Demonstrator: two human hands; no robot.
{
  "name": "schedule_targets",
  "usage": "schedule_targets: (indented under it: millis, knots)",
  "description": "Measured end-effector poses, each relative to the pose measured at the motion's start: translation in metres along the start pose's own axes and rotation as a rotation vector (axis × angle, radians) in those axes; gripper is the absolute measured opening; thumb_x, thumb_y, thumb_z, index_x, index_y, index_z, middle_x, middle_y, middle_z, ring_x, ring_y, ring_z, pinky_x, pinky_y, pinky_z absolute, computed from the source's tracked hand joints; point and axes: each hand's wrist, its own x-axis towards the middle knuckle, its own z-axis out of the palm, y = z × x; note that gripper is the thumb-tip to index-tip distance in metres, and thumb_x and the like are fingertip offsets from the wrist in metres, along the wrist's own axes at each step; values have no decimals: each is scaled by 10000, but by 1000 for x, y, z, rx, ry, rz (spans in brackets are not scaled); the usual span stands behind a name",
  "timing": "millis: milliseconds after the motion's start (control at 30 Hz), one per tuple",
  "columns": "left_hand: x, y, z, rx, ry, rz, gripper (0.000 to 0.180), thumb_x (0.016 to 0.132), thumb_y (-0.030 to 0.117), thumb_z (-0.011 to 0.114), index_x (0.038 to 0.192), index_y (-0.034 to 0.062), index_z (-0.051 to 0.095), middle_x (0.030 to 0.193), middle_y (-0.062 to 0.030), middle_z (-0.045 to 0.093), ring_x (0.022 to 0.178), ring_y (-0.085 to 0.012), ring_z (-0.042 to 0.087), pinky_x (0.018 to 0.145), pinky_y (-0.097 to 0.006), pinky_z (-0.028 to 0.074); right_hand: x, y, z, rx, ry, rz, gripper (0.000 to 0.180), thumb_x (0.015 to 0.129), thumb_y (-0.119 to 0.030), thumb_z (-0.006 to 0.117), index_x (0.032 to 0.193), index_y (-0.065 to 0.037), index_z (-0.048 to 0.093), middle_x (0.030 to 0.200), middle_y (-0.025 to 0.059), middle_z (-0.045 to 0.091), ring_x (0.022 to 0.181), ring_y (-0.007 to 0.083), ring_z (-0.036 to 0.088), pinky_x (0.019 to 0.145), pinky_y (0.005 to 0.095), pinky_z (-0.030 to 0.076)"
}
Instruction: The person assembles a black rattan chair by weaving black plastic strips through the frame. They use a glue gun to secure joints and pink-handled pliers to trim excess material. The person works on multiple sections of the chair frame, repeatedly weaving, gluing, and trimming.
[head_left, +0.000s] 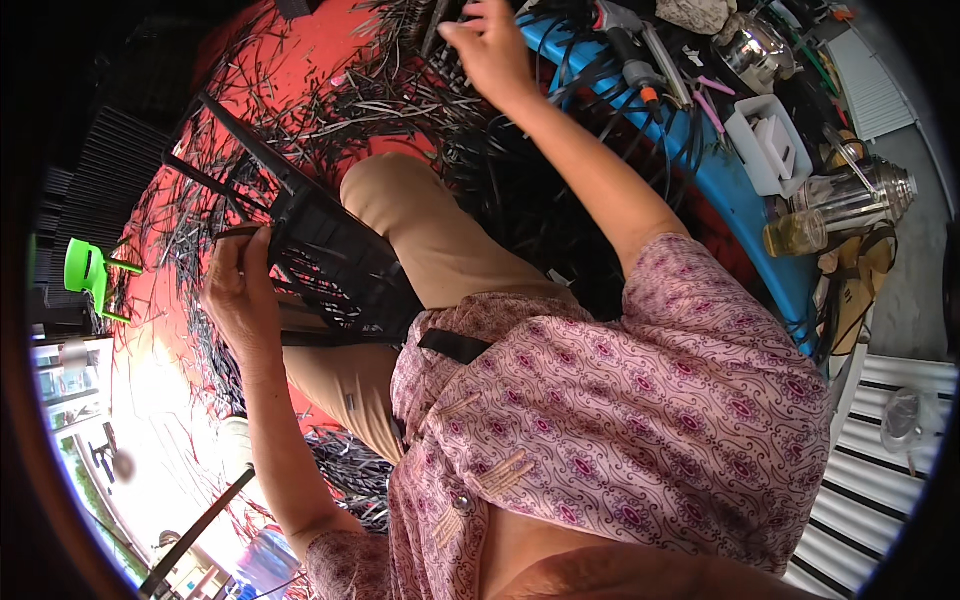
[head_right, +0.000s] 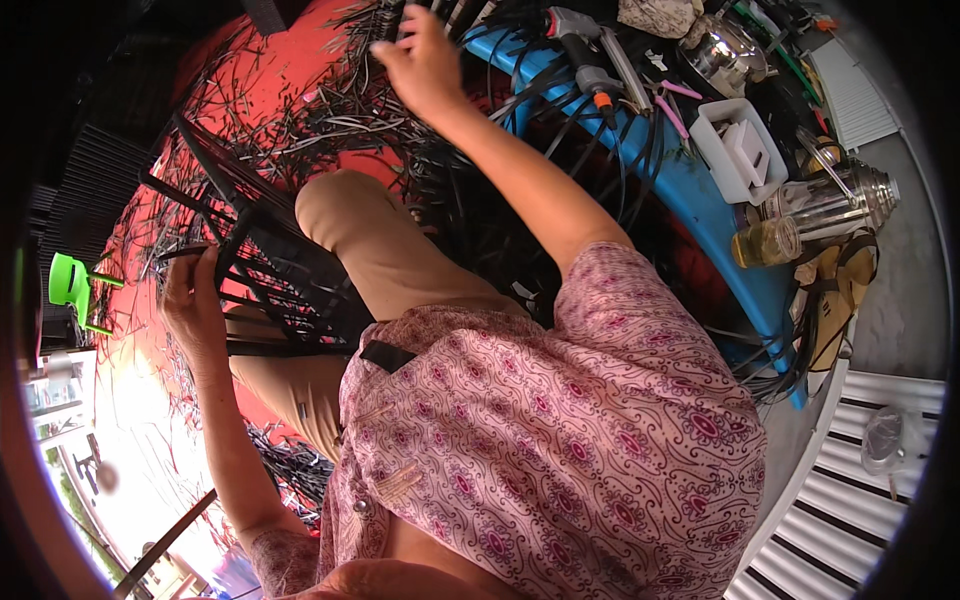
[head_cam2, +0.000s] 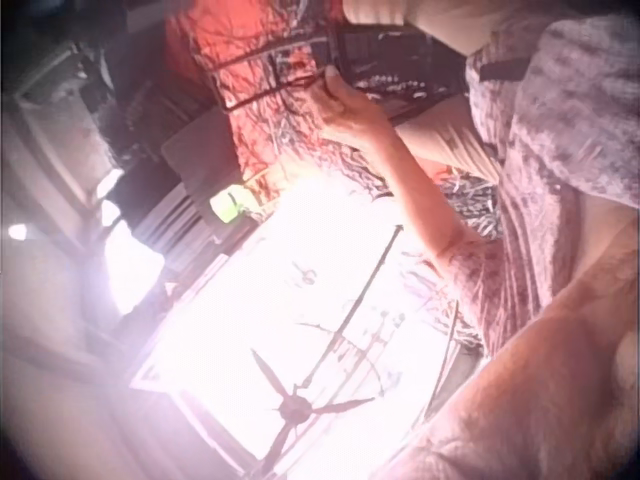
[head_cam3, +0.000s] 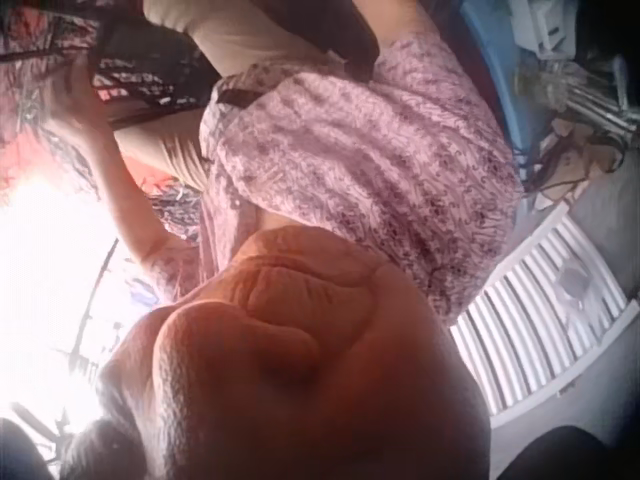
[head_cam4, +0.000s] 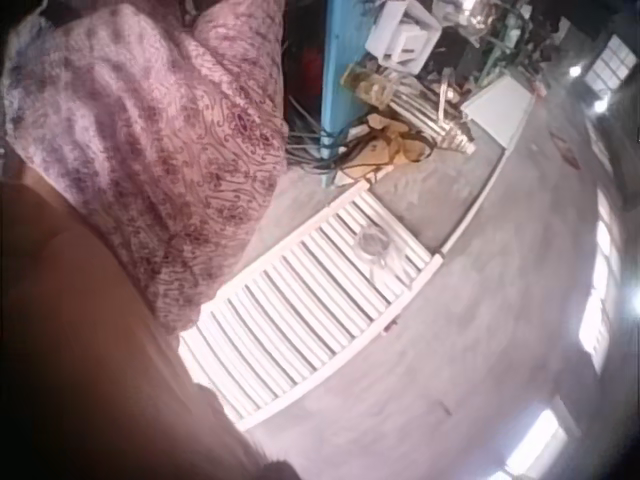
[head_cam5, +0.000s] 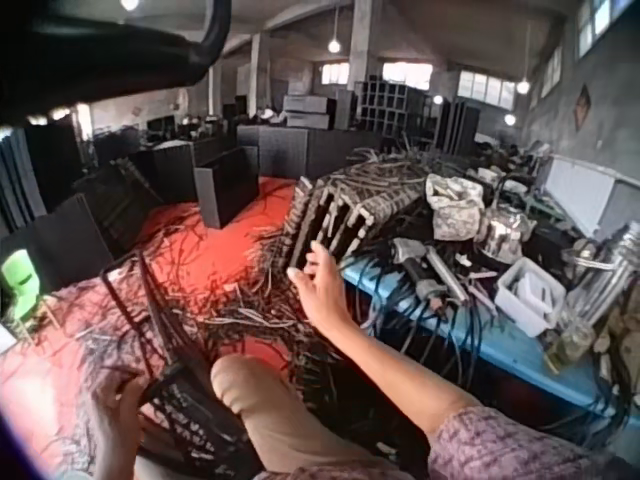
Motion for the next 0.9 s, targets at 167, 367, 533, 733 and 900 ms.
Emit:
schedule_targets:
  millis: [167,367,533,733,900]
  knots:
    - [-3,8,6,1,94,53,72,950,101,696,909,41,692,766,-87,663,640,-142,596,636,-286,482,76,133,-149,-1242,40,89,598,839,-311,757,1330,-31,561,1237,198,662,1170,377,644,958,558,516]
    - [5,3,-11,33,-41,-83,196,895,199,749,843,34,656,640,-70,548,555,-169,486,562,-318,403,101,174,-232,-1325,-460,434,715,758,-364,815,1286,74,615,1343,311,614,1273,438,591,1080,467,466]
    - [10,-10,-18,-94,-155,-175,256,908,222,755,772,56,617,623,58,445,610,-38,386,566,-260,313,110,191,-242,-1261,-368,346,853,704,-238,850,1434,38,504,1417,271,588,1350,379,557,1109,431,448]
    - [15,-30,-12,-250,-211,-240,291,898,208,764,725,58,585,638,82,404,621,-23,368,573,-252,299,107,131,-267,-675,-212,293,545,755,-66,730,1249,60,539,839,118,670,529,173,599,512,319,497]
    - [15,-36,-12,-202,-163,-172,318,880,232,771,713,62,560,636,70,384,625,-36,367,582,-270,315,40,-27,-250,-266,-137,245,729,831,-14,779,1470,-4,428,969,80,656,706,127,618,669,277,521]
